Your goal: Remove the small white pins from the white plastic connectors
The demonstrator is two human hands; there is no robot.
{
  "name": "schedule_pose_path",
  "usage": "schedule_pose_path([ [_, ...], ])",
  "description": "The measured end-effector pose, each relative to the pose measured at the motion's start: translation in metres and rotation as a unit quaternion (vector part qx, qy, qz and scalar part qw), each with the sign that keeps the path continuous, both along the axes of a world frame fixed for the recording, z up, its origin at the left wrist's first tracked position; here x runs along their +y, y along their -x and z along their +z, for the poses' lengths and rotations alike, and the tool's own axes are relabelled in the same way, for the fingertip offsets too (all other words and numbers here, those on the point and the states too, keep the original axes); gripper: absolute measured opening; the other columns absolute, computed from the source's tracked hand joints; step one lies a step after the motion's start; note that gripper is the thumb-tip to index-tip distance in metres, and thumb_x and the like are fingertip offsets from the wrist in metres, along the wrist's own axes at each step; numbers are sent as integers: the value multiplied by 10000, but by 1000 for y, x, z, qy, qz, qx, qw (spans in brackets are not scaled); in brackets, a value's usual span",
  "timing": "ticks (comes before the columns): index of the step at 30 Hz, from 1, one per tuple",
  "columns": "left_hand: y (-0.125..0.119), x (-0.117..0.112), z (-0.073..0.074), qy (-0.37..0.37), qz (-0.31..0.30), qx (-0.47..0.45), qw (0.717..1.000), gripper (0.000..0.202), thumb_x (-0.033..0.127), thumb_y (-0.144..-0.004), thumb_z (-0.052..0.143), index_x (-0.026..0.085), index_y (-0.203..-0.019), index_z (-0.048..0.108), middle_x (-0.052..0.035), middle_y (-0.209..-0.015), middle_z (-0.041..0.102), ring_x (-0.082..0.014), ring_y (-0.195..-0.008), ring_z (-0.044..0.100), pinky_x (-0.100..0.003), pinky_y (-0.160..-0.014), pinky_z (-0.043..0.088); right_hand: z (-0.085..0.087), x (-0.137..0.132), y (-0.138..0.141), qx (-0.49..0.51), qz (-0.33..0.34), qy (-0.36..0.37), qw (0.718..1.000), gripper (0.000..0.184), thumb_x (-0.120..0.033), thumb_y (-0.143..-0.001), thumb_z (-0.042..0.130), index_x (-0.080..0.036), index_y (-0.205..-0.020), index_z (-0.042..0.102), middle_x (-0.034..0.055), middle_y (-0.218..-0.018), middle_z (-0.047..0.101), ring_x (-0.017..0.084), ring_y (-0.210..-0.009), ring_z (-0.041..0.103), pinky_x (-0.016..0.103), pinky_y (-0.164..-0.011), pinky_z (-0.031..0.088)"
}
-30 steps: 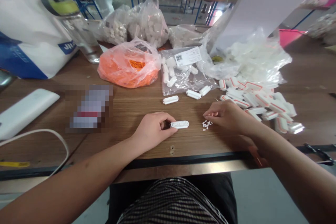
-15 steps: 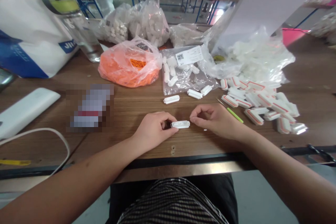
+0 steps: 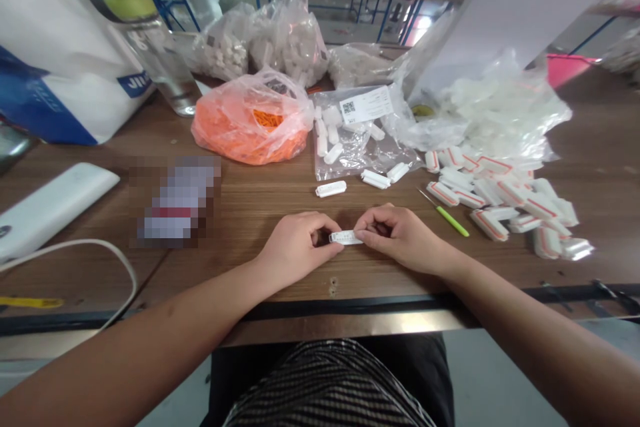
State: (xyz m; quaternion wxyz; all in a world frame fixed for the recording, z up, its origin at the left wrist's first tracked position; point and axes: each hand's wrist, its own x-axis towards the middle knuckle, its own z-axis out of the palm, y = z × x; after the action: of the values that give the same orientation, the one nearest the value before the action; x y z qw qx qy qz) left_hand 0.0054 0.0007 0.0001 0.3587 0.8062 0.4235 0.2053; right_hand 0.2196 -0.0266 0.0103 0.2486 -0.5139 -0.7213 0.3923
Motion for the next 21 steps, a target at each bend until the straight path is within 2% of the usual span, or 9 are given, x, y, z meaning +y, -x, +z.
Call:
schedule_pose_path([
  [4,0,0,0,0,-2,2,1000,121,237,-758,715,213,-876,727,42,-615,553,-102,-538,466,-241,-562,357,3,0,-1,-44,19,-83,995,162,-276,-862,599,-183,-747,664,-39,-596,533,98,-574,458,278,-656,377],
  [8,0,0,1,3,0,7,1000,124,254,-762,716,217,-880,725,38,-621,561,-107,-547,472,-244,-569,362,-1,0,0,-69,31,-162,984,108,-238,-853,599,-193,-770,651,-42,-604,555,103,-581,483,328,-755,372],
  [14,-1,-1,1,4,5,5,1000,121,259,-773,707,213,-884,723,36,-624,567,-107,-548,472,-246,-578,373,-8,-1,3,-88,15,-203,975,86,-195,-836,578,-190,-763,623,-46,-595,546,104,-572,475,323,-733,362],
  [21,-1,-1,0,0,7,-6,1000,109,250,-768,710,216,-872,720,43,-610,552,-105,-551,472,-239,-577,374,6,0,-2,-127,77,-268,952,162,-213,-859,542,-219,-807,695,-25,-603,601,125,-594,524,345,-735,345],
])
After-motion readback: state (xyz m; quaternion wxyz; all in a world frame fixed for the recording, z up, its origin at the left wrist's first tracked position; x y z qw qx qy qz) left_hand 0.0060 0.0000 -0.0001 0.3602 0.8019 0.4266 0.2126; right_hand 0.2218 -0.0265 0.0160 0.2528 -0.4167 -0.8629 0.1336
